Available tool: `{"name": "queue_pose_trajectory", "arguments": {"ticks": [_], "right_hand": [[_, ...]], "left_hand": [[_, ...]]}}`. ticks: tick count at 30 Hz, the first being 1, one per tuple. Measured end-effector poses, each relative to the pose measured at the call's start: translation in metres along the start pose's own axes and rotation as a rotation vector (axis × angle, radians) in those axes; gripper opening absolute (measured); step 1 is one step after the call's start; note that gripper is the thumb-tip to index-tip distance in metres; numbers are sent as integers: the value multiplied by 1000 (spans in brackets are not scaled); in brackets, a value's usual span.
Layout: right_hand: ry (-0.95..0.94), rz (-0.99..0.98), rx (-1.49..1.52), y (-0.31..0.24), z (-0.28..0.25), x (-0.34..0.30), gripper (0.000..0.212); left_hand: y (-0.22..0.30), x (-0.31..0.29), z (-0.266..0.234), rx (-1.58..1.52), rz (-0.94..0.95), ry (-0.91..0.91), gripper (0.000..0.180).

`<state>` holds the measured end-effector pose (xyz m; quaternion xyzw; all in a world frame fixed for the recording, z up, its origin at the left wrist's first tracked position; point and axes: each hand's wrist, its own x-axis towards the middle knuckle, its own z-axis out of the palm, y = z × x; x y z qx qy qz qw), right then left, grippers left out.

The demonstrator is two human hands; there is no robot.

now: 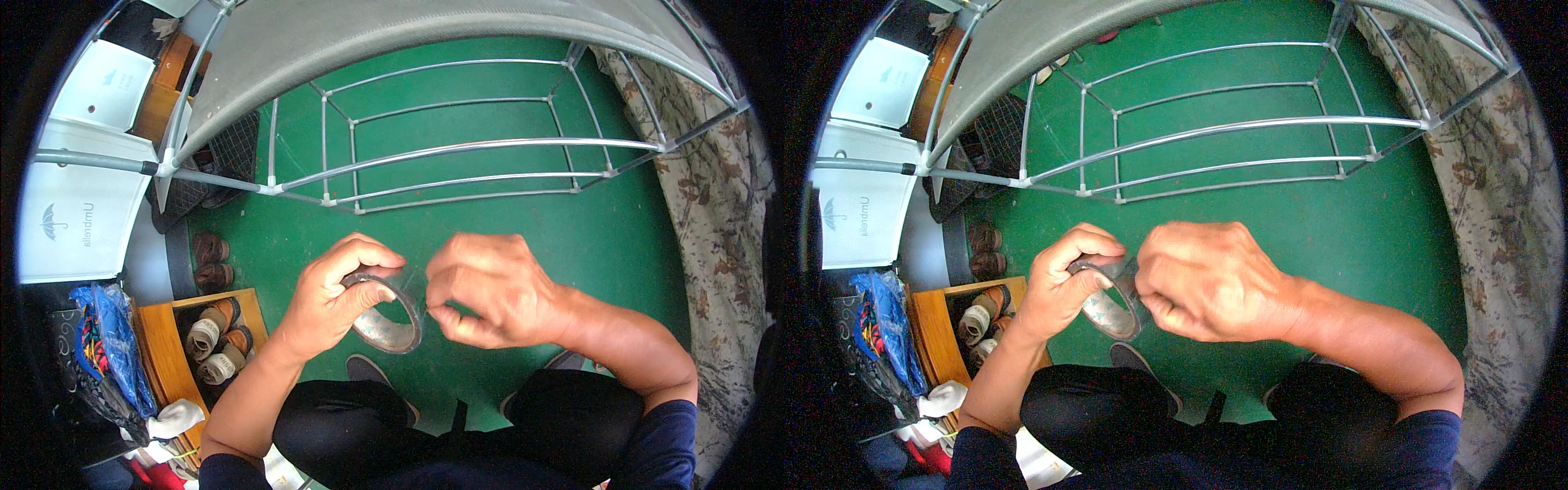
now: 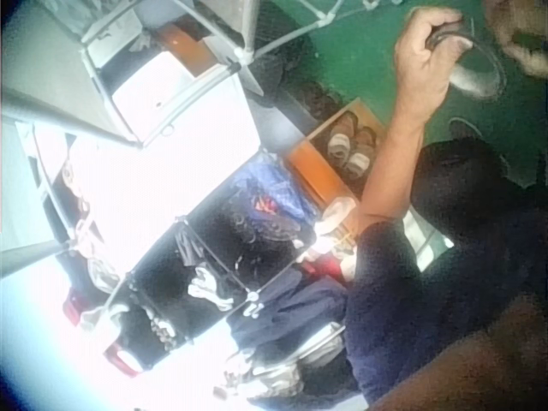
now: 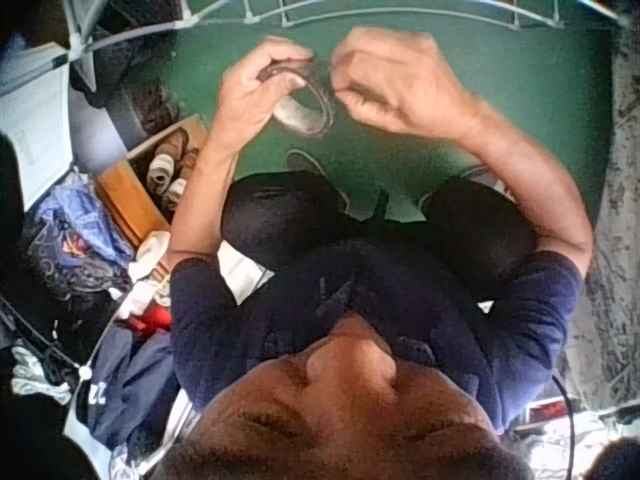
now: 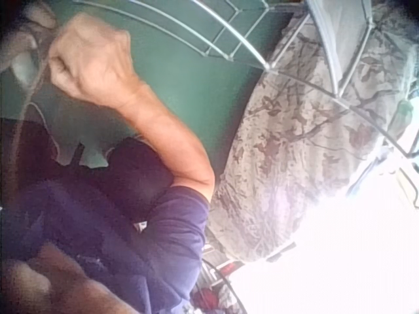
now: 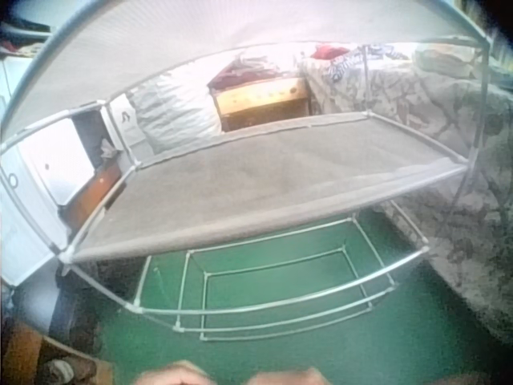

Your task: The person repairs a metal drying rack by applying duct tape to its frame. They first adjust the rack's position, then unroll and wrap silver duct tape around a metal bar, and finally cut the tape with a knife.

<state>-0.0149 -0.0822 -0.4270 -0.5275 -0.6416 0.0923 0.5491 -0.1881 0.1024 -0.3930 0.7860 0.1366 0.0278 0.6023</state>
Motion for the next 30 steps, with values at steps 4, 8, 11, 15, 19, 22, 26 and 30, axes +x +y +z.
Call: {"name": "queue_pose_trajectory", "arguments": {"ticks": [4, 8, 11, 15, 19, 22, 26, 30], "right_hand": [[-162, 405, 209, 1, -9, -9, 19], [-194, 741, 593, -1, 0, -14, 22], [-111, 920, 959, -8, 8, -10, 21], [-3, 850, 1079, -10, 16, -10, 24], [20, 779, 1109, -7, 19, -13, 25], [53, 710, 981, -4, 23, -16, 24], [43, 676, 950, 1, 22, -19, 21], [-33, 694, 964, 3, 13, -19, 20]], "left_hand": [[2, 0, -2, 159, 204, 81, 36], [6, 2, -2, 315, 352, 145, 36], [7, 0, 0, 331, 379, 173, 40], [6, 4, 0, 435, 499, 175, 42], [10, 5, 3, 469, 536, 186, 42], [10, 6, 6, 473, 540, 185, 42], [10, 4, 6, 459, 495, 179, 40], [4, 1, 3, 376, 427, 152, 50]]}}
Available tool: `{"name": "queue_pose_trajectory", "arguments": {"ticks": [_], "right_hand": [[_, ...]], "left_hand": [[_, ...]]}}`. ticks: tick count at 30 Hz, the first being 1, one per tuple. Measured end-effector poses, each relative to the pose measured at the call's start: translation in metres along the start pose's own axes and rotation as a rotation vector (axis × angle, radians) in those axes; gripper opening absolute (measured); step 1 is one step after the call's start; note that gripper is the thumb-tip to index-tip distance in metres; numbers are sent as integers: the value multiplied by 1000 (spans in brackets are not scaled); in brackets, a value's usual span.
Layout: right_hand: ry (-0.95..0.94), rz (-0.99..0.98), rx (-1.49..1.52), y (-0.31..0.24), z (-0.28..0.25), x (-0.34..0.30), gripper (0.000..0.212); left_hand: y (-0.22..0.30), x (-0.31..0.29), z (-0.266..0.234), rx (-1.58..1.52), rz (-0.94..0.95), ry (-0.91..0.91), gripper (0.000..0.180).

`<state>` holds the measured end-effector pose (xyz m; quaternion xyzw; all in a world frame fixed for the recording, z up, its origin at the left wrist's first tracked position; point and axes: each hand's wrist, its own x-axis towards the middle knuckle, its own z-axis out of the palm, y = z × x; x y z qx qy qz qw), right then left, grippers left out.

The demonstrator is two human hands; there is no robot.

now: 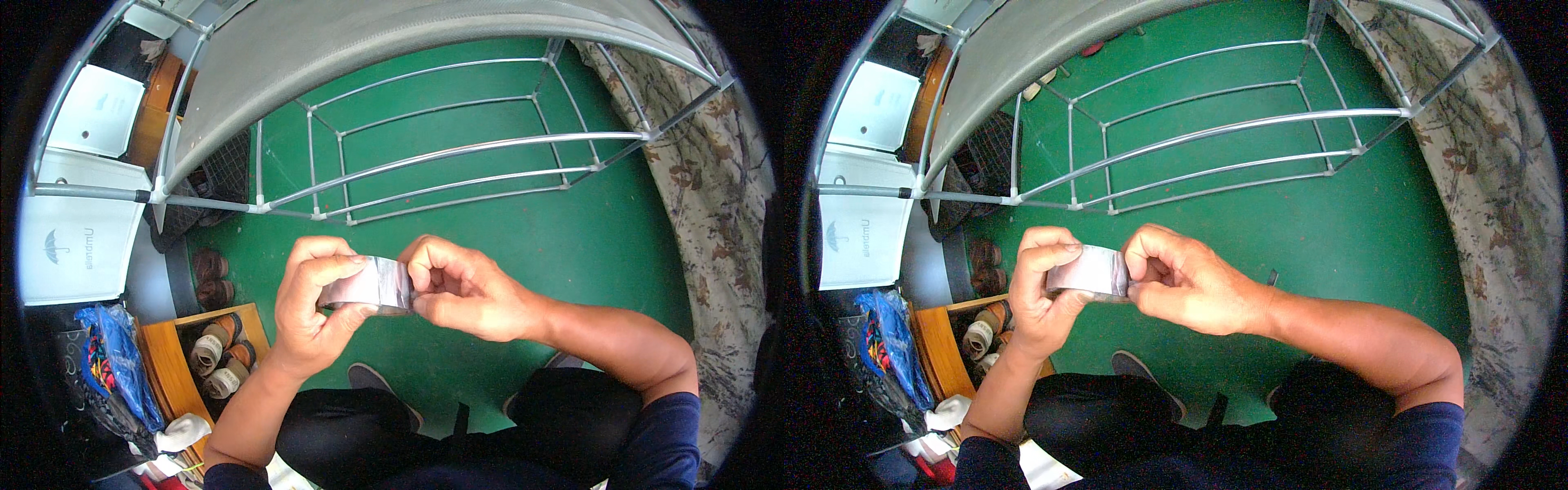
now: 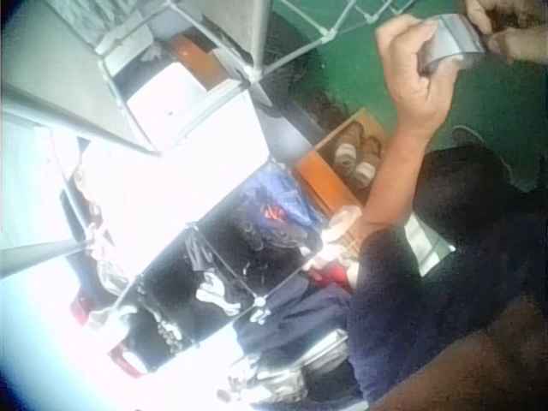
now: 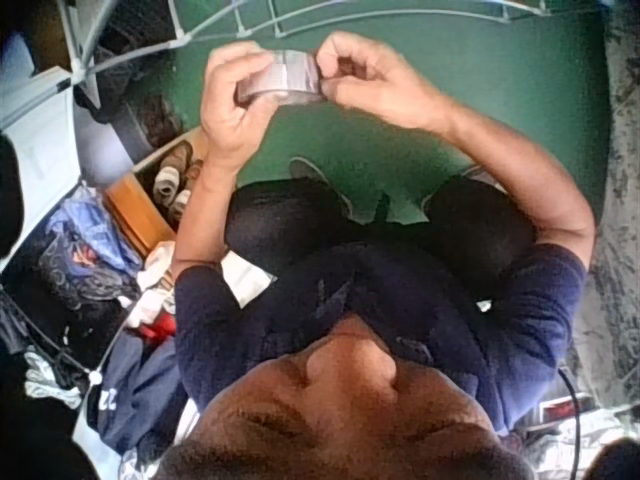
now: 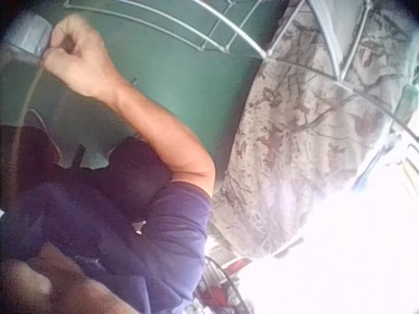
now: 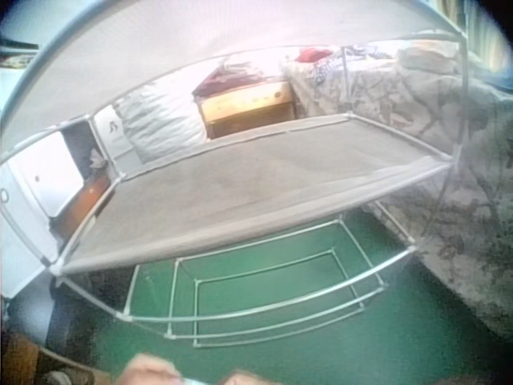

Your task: The person repairs a metal drying rack by applying duct tape to its frame. They first adjust the rack's position, then unroll and wrap silver duct tape around a metal bar, and finally cut the tape with a knife.

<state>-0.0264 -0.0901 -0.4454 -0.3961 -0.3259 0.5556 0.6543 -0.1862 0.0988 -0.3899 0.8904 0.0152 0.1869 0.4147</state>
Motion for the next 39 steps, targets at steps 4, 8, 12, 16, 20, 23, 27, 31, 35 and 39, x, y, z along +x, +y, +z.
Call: {"name": "queue_pose_trajectory", "arguments": {"ticks": [4, 8, 12, 16, 20, 23, 27, 31, 35, 39], "right_hand": [[34, -19, -236, -9, -1, 0, 21], [48, -130, -470, -15, -5, 1, 24], [35, -289, -620, -15, -10, 5, 28], [50, -371, -680, -16, -9, 8, 30], [205, -526, -782, -15, -6, 11, 28], [246, -541, -847, -17, -4, 11, 27], [275, -595, -913, -17, -3, 13, 25], [304, -608, -888, -15, -3, 12, 23], [306, -580, -883, -14, -4, 11, 24], [365, -561, -893, -15, -2, 10, 23]], "left_hand": [[-1, -4, 1, -213, -125, -3, 59], [8, -5, 3, -432, -414, -2, 52], [7, -2, -3, -403, -520, -143, 46], [-1, -8, -4, -237, -460, -177, 41], [12, -2, 0, -76, -486, -139, 42], [10, -3, 3, 24, -417, -80, 47], [9, -6, 7, 56, -359, -28, 51], [16, 1, 8, 140, -288, -29, 53], [16, 1, 9, 172, -253, -33, 53], [16, 2, 8, 178, -252, -34, 52]]}}
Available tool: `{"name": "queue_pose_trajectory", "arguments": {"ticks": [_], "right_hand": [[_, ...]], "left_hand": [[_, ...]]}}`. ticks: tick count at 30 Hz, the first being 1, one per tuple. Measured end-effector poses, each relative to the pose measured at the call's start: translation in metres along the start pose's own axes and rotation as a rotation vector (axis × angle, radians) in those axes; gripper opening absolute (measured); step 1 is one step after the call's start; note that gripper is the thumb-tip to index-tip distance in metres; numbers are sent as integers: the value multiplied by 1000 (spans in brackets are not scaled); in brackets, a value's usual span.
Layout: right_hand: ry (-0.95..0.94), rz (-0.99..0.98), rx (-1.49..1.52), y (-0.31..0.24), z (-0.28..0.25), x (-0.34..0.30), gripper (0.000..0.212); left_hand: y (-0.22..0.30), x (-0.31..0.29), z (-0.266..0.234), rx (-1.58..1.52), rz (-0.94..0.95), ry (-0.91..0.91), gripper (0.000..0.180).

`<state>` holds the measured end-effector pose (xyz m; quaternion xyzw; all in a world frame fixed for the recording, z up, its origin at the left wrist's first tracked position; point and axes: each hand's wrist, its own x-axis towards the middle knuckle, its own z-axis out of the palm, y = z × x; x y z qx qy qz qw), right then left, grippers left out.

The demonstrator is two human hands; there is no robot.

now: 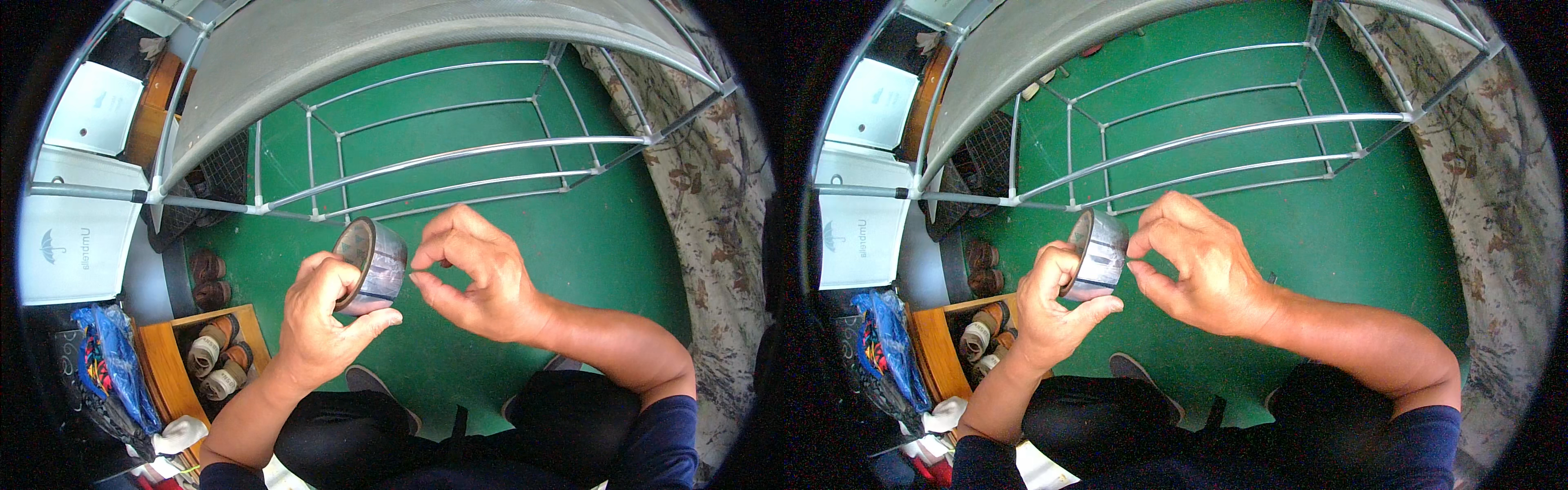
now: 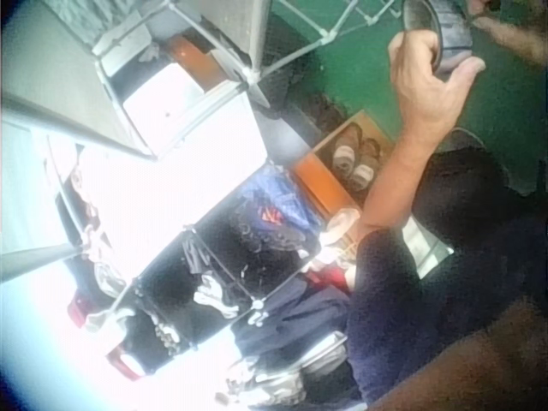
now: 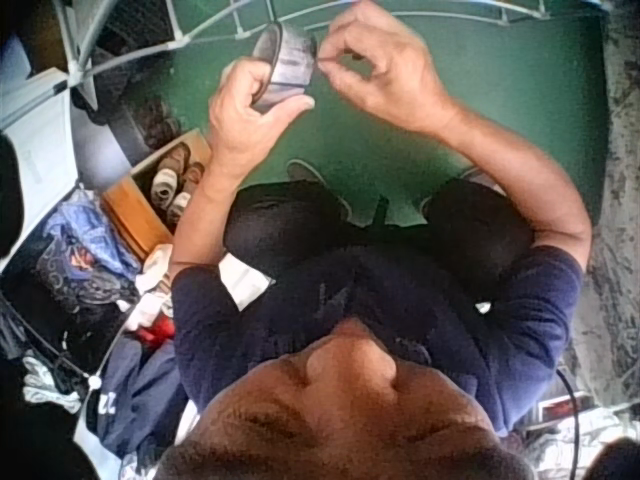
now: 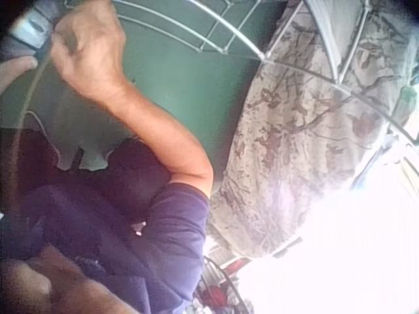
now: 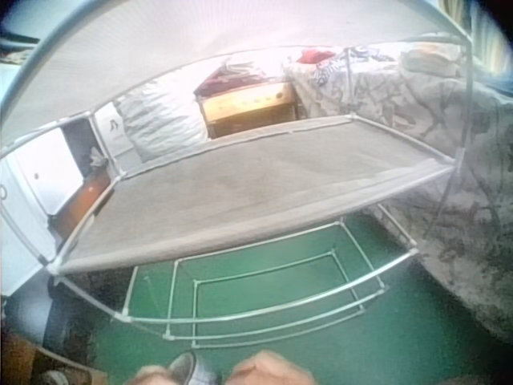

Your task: The person repairs a metal drying rack by applying duct tape to its frame. They first adjust the rack's position, then unroll and wrap silver duct tape around a metal bar, and finally cut the tape with a knife.

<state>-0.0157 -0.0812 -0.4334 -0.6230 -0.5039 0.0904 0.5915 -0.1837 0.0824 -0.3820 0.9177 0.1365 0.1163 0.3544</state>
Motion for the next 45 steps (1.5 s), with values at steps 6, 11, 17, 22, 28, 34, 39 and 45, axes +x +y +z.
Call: {"name": "queue_pose_trajectory", "arguments": {"ticks": [6, 11, 17, 22, 28, 34, 39, 45], "right_hand": [[-43, -28, -79, -1, -3, 2, 20], [-49, -26, -101, 1, 0, 0, 21], [-70, 29, -116, 0, 2, -1, 21], [-72, 0, -130, 1, 1, -1, 23], [-64, -35, -50, 2, 1, 0, 22], [-98, -114, -62, 0, 1, -1, 23], [-46, -91, -152, -2, -6, 7, 26], [-75, -114, -194, -2, -2, 3, 24]], "left_hand": [[1, 1, 1, 21, 38, -3, 51], [2, 3, 2, 84, 122, 4, 50], [2, 5, 4, 121, 194, -25, 50], [5, 6, 5, 107, 165, -32, 49], [4, 3, 4, 74, 85, -51, 49], [3, 1, 1, 90, -50, -47, 49], [2, 0, 0, 33, -22, -25, 48], [2, 1, 1, 72, 12, -27, 48]]}}
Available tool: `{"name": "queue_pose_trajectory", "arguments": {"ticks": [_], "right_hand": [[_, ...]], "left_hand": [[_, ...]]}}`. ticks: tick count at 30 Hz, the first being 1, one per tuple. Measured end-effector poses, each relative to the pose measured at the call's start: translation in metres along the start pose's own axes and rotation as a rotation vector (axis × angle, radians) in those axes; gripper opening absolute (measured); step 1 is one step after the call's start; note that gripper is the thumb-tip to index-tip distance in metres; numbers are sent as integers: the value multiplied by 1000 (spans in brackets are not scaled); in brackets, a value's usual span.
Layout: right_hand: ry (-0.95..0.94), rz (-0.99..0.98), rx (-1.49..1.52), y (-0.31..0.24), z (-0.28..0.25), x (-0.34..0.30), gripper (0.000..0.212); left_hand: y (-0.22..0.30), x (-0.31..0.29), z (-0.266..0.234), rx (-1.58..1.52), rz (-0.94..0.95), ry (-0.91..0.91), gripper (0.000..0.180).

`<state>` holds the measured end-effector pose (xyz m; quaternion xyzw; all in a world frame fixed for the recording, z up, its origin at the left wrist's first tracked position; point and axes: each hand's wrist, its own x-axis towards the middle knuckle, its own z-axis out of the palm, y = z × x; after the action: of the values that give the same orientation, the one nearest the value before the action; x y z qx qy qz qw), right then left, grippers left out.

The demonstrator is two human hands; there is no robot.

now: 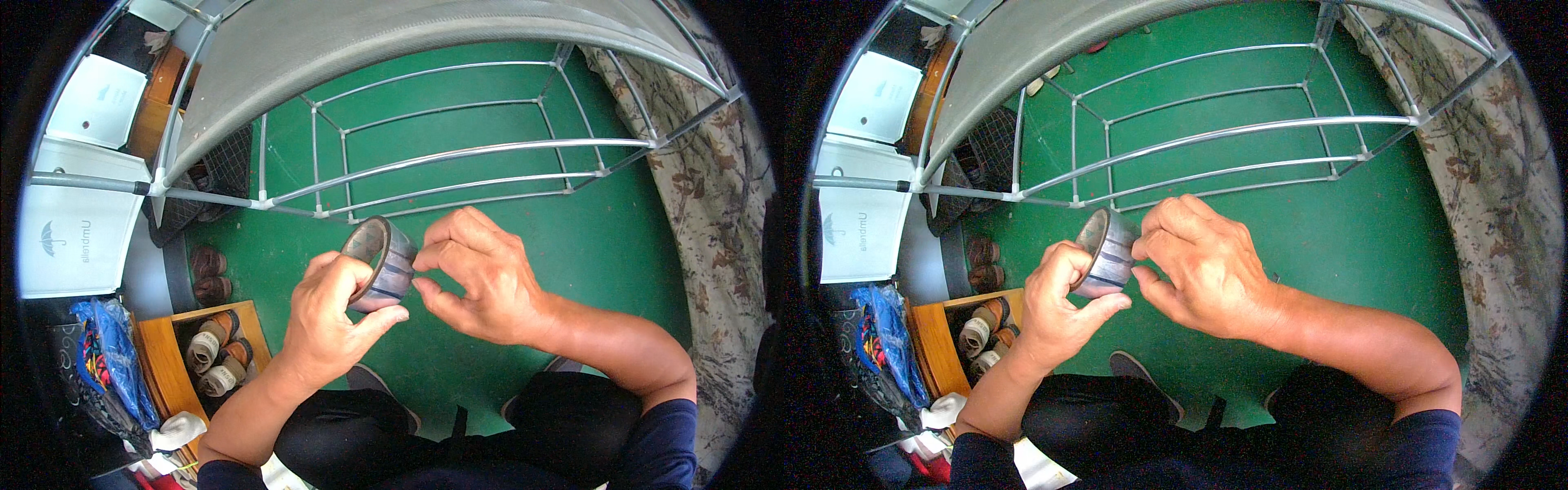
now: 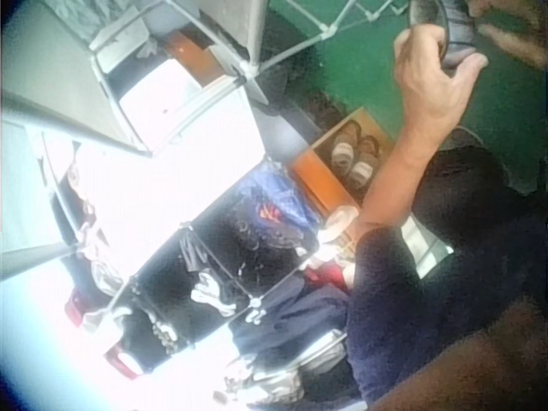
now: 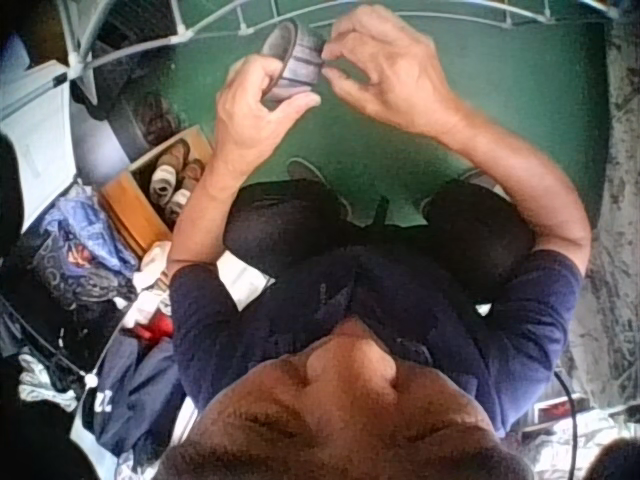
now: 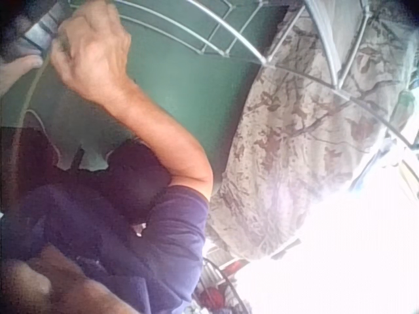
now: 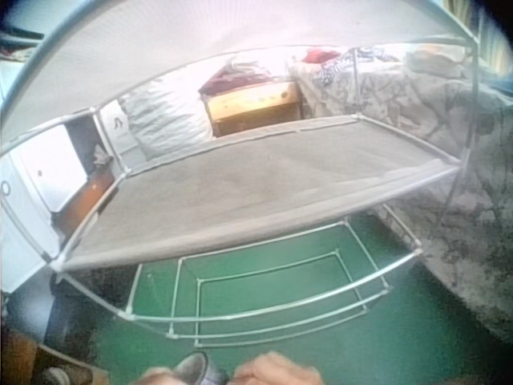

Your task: The person repairs a metal drying rack by applying duct tape to its frame. They first adjust the rack's position, then unroll and wrap silver duct tape around a metal bar, and finally cut the tape with a knife.

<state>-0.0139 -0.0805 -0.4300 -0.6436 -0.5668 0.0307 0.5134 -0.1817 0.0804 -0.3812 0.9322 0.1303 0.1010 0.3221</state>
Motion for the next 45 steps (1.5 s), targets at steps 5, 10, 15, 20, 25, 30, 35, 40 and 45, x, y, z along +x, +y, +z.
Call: {"name": "queue_pose_trajectory", "arguments": {"ticks": [5, 10, 15, 20, 25, 30, 35, 40, 45], "right_hand": [[-3, 19, 13, -2, 2, 1, 19], [-26, 37, -2, 0, 6, -2, 22], [-52, 28, -34, 0, 7, -4, 26], [-28, -9, -72, 8, 4, -3, 23], [5, -19, -56, 2, -7, 5, 24], [2, -111, -147, 1, -4, 2, 24], [31, -179, -244, 0, 1, 2, 18], [22, -146, -228, 1, 5, -1, 19], [35, -100, -164, 1, 5, 0, 27]], "left_hand": [[2, 1, 1, 27, 63, 1, 50], [3, 1, 3, 35, 80, -1, 50], [1, 1, 5, 49, 87, -20, 50], [4, 1, 3, 38, 35, -31, 50], [0, -1, 2, 8, 3, -25, 50], [2, 1, 2, 17, -4, -23, 50], [4, 0, 3, 33, -2, -15, 52], [8, 1, 4, 45, -3, -35, 53], [9, 0, 4, 26, 2, -55, 53]]}}
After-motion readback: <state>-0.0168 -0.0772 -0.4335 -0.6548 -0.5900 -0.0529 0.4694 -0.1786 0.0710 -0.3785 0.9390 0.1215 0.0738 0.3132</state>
